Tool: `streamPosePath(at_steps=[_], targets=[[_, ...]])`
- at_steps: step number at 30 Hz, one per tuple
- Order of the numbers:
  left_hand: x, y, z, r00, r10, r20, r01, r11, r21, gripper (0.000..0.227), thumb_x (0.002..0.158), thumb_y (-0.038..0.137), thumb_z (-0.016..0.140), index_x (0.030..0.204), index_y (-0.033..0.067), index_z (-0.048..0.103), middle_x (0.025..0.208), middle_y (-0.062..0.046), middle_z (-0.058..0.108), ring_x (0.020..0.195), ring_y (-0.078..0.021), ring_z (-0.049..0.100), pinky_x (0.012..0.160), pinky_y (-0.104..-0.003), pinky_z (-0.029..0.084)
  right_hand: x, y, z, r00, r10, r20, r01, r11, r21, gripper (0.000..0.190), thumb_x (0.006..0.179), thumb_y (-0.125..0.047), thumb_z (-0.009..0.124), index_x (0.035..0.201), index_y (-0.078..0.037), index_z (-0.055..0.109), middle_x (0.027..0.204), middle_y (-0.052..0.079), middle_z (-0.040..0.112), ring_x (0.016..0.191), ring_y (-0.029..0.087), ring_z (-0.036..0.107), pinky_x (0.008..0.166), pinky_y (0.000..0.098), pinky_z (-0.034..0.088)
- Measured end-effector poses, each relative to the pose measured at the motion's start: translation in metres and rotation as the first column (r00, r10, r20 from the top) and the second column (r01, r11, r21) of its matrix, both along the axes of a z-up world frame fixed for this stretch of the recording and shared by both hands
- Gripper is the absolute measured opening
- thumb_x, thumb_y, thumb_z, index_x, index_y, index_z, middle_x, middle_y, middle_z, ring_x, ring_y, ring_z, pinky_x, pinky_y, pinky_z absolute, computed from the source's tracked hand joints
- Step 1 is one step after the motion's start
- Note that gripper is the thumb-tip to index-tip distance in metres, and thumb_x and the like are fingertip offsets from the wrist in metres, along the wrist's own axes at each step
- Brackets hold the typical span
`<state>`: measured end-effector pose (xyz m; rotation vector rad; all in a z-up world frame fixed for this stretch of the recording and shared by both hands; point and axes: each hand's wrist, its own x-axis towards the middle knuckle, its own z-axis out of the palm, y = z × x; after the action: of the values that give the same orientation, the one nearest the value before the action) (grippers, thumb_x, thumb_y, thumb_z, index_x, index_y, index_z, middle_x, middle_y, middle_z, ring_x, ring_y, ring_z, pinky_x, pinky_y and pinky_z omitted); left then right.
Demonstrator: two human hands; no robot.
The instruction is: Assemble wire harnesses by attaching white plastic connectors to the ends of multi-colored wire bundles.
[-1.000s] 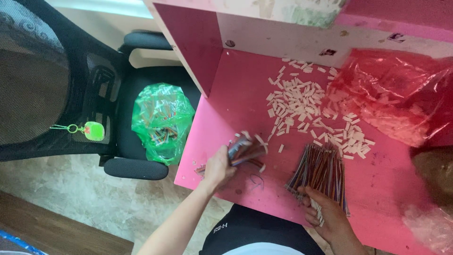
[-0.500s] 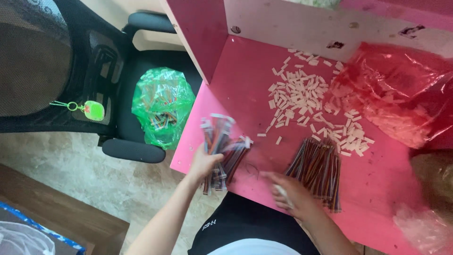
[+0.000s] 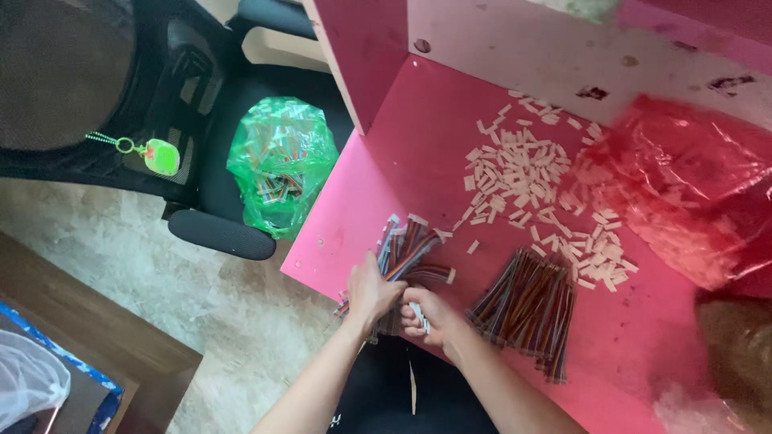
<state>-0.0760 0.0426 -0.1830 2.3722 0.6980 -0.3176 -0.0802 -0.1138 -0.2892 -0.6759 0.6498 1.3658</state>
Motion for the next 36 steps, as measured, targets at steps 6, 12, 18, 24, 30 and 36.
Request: streamPosePath(at_steps=[6, 12, 18, 24, 30, 36], targets=[[0.0, 0.016, 0.017, 0.988, 0.155, 0.005, -0.15, 0.962, -0.227, 0.061, 0.064, 0.023, 0.085, 0.11, -0.0021, 0.053, 0.101, -0.024, 0.068, 0.098, -0.0395, 0.069, 0.086, -0.047, 0.055, 0.004, 0.005, 0.009, 0.996, -0.082, -0.044, 0.088, 0.985, 0.152, 0.028, 0.1, -0.017, 0.055, 0.075, -0.008, 0.044, 0.057, 0.002, 0.046, 0.043, 0.012, 0.04, 0.036, 0.0264, 0.03], [-0.001, 0.093, 0.017, 0.891, 0.43, -0.142, -0.336, 0.418, -0.844, 0.043, 0.069, 0.008, 0.075, 0.111, 0.0006, 0.064, 0.088, -0.01, 0.071, 0.073, -0.0207, 0.07, 0.064, -0.036, 0.058, 0.057, 0.057, 0.137, 0.953, 0.2, 0.228, -0.207, 0.978, 0.007, 0.041, 0.095, -0.015, 0.053, 0.134, -0.023, 0.062, 0.05, -0.002, 0.044, 0.033, 0.007, 0.033, 0.031, 0.0213, 0.026], [0.022, 0.29, -0.053, 0.854, 0.459, -0.243, -0.473, 0.493, -0.73, 0.035, 0.075, 0.013, 0.078, 0.105, -0.0033, 0.07, 0.077, -0.009, 0.066, 0.061, -0.0206, 0.062, 0.053, -0.037, 0.051, 0.075, 0.103, 0.11, 0.96, 0.069, 0.273, -0.035, 0.991, -0.128, 0.049, 0.096, -0.019, 0.061, 0.145, -0.013, 0.06, 0.054, -0.002, 0.047, 0.038, 0.006, 0.036, 0.032, 0.0219, 0.026], [0.071, 0.367, -0.085, 0.883, 0.03, -0.469, -0.25, 0.876, -0.413, 0.036, 0.062, 0.013, 0.083, 0.092, -0.0064, 0.078, 0.082, -0.016, 0.075, 0.07, -0.0248, 0.07, 0.068, -0.039, 0.058, 0.103, 0.144, 0.11, 0.94, 0.154, 0.303, -0.079, 0.966, -0.248, 0.046, 0.096, -0.024, 0.062, 0.14, -0.011, 0.065, 0.051, -0.001, 0.045, 0.036, 0.007, 0.034, 0.031, 0.0232, 0.023], [0.148, 0.389, -0.137, 0.718, -0.165, -0.676, 0.03, 0.978, -0.207, 0.038, 0.061, 0.021, 0.085, 0.091, -0.0004, 0.077, 0.093, -0.014, 0.077, 0.086, -0.0282, 0.075, 0.083, -0.04, 0.059, 0.113, 0.177, 0.094, 0.921, 0.2, 0.333, -0.082, 0.938, -0.335, 0.045, 0.097, -0.026, 0.06, 0.14, -0.013, 0.066, 0.053, -0.003, 0.046, 0.037, 0.006, 0.033, 0.033, 0.0224, 0.023], [0.191, 0.393, -0.138, 0.851, 0.517, -0.092, -0.525, 0.841, -0.132, 0.061, 0.064, 0.03, 0.09, 0.11, -0.0029, 0.067, 0.103, -0.021, 0.073, 0.093, -0.0339, 0.074, 0.087, -0.039, 0.056, 0.138, 0.185, 0.093, 0.923, 0.243, 0.298, -0.099, 0.899, -0.427, 0.044, 0.096, -0.027, 0.059, 0.138, -0.016, 0.068, 0.052, -0.003, 0.043, 0.036, 0.007, 0.03, 0.033, 0.0248, 0.021]])
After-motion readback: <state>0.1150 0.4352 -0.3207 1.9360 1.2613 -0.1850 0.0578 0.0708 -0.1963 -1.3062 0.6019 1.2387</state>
